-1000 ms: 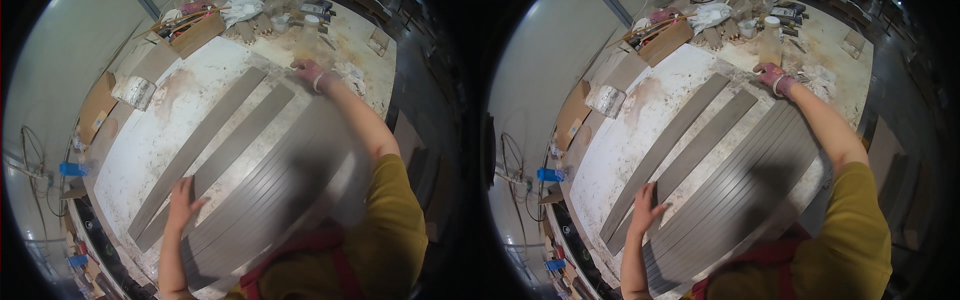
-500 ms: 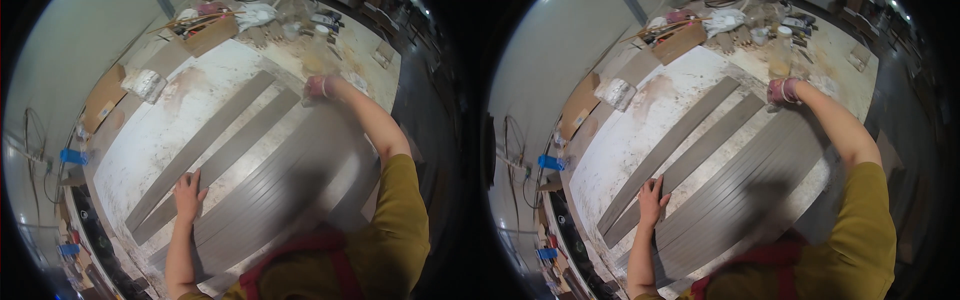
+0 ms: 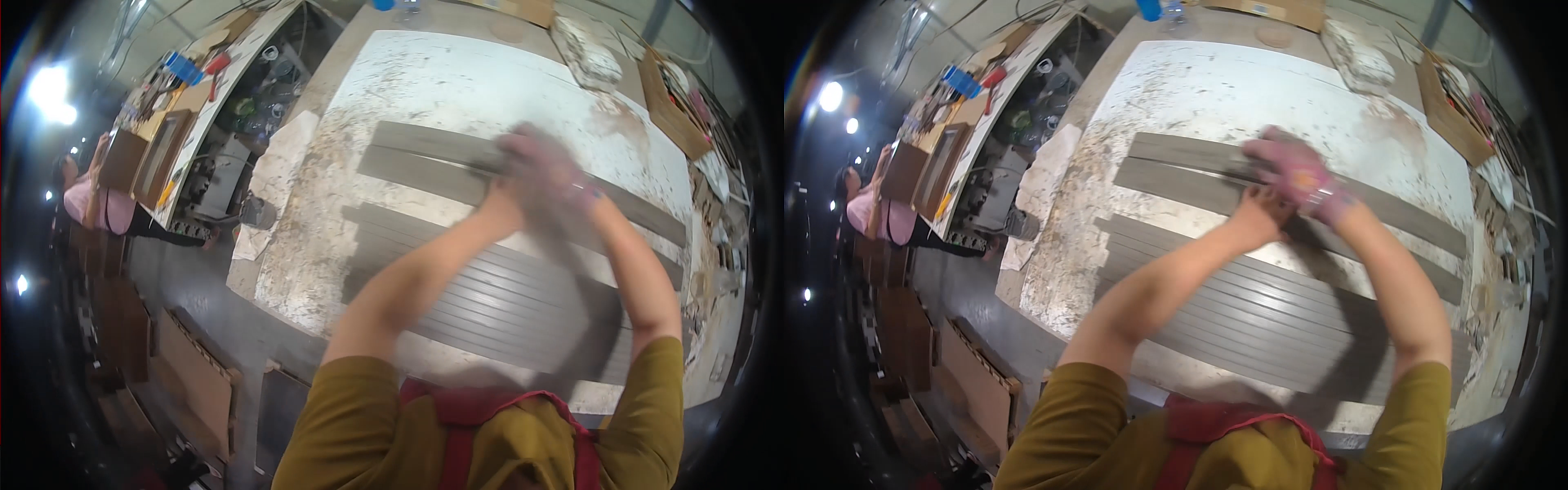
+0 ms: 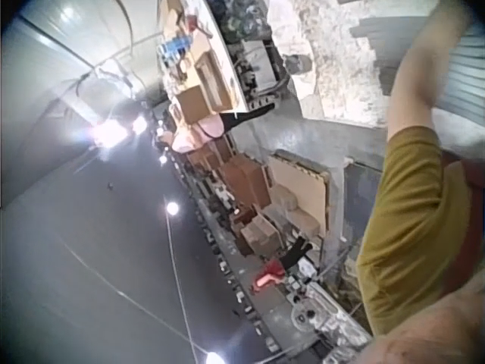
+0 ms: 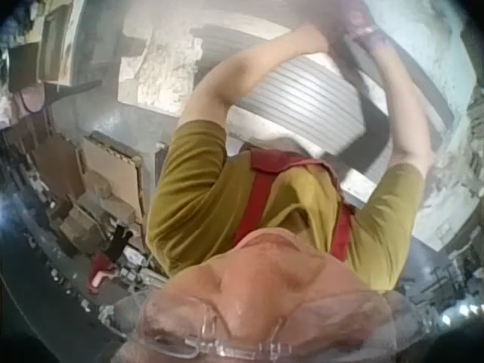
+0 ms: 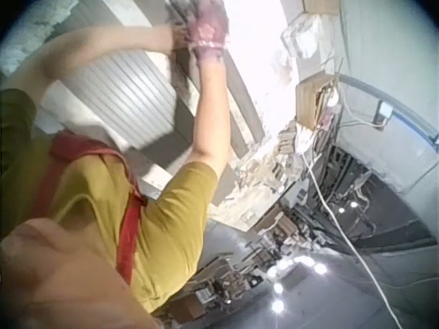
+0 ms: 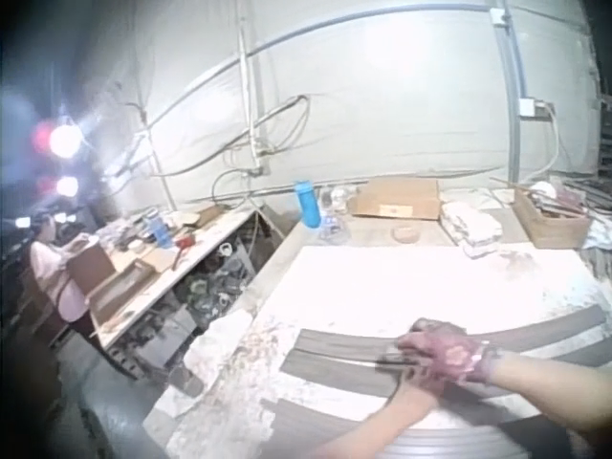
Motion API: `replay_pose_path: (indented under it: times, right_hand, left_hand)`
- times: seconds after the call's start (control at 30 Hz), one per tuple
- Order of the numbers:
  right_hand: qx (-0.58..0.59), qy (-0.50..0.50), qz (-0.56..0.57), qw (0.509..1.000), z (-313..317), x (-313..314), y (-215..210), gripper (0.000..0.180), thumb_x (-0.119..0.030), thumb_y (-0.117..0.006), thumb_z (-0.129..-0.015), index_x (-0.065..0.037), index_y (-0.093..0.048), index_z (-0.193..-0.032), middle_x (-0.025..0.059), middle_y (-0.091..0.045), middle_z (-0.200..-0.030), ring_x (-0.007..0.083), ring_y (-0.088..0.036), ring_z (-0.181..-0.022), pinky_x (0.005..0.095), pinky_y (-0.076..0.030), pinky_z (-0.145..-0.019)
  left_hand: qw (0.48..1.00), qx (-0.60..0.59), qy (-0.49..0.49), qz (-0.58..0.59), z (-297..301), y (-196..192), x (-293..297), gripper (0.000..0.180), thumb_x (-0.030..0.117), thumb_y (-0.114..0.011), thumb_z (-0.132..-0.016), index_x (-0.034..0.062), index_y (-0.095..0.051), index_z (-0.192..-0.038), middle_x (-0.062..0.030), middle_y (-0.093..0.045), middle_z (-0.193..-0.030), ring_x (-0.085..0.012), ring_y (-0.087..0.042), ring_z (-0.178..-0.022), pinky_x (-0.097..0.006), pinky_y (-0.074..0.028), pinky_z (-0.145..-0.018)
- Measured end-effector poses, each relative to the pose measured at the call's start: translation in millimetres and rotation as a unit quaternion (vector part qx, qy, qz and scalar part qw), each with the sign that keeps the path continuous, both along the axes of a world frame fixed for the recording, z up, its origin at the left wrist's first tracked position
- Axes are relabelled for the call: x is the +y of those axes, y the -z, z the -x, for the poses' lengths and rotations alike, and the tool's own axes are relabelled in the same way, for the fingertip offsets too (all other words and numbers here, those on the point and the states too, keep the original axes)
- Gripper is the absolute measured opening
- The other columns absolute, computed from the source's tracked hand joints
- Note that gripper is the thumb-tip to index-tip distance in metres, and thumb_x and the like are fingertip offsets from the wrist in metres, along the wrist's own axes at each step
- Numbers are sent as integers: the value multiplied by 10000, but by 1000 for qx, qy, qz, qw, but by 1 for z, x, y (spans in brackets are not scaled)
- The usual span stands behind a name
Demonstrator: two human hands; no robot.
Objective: The person sands wooden furniture components by hand with a sanding block at a workbench.
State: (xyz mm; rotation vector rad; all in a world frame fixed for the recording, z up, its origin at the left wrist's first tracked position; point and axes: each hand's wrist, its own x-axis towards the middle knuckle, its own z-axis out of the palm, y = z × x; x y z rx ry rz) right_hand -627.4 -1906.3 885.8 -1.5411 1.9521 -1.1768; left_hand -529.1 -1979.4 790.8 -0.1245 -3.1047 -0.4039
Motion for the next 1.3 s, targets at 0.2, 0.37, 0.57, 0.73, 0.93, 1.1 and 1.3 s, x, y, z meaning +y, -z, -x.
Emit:
replay_pose_path:
  times: [0.2,0.37,0.57,0.73,0.93,1.1,1.3]
  right_hand:
    - [281,-147,-46,947,-103,-212,30,182,-74,-577,-766,-121,-650,-925,119,-629,-931,331,-627,-846,422,-499,-744]
    - [316,-253,-79,911,-107,-256,58,202,-176,-585,-800,-112,-676,-969,148,-667,-975,339,-638,-918,426,-499,-809]
    - [185,2,-156,970,-43,-218,14,355,-337,-515,-842,-70,-613,-1055,158,-635,-1002,333,-612,-936,421,-473,-841]
    - [146,38,38,988,10,-51,-1,278,-23,-547,-844,-84,-603,-1109,95,-567,-977,266,-564,-908,335,-462,-835]
    - [-70,291,-74,951,83,175,20,331,-145,-596,-868,-37,-590,-1181,51,-626,-1078,163,-564,-1013,288,-440,-894]
    - [-278,391,-82,873,72,307,78,355,-203,-630,-831,-48,-620,-1150,-11,-642,-987,95,-579,-863,217,-437,-770]
    - [-182,496,-41,848,81,328,34,453,-296,-630,-841,-21,-582,-1198,73,-625,-1069,162,-563,-938,280,-454,-806]
  left_hand:
    - [835,80,-26,-543,11,72,11,500,290,-528,-916,34,-427,-1334,-146,-460,-1341,-298,-409,-1258,-429,-311,-1049]
    - [867,161,-33,-470,9,55,15,556,296,-623,-828,32,-441,-1283,-147,-490,-1264,-291,-448,-1202,-435,-341,-1001]
    - [938,181,-4,-295,13,22,12,633,303,-736,-723,29,-457,-1222,-147,-526,-1172,-283,-494,-1134,-441,-377,-945]
    - [995,42,33,-80,-6,-10,0,654,284,-795,-661,55,-470,-1179,-141,-570,-1058,-284,-547,-1044,-440,-411,-873]
    - [964,-26,73,-256,-14,-14,4,184,232,-604,-864,58,-611,-921,-142,-644,-887,-337,-591,-883,-439,-463,-756]
    - [943,-170,172,-227,-7,-78,25,410,396,-477,-934,28,-654,-893,-204,-639,-873,-378,-589,-889,-435,-455,-799]
    - [993,117,21,-10,76,-25,4,606,396,-570,-865,104,-417,-1374,-170,-407,-1407,-343,-354,-1309,-506,-311,-1029]
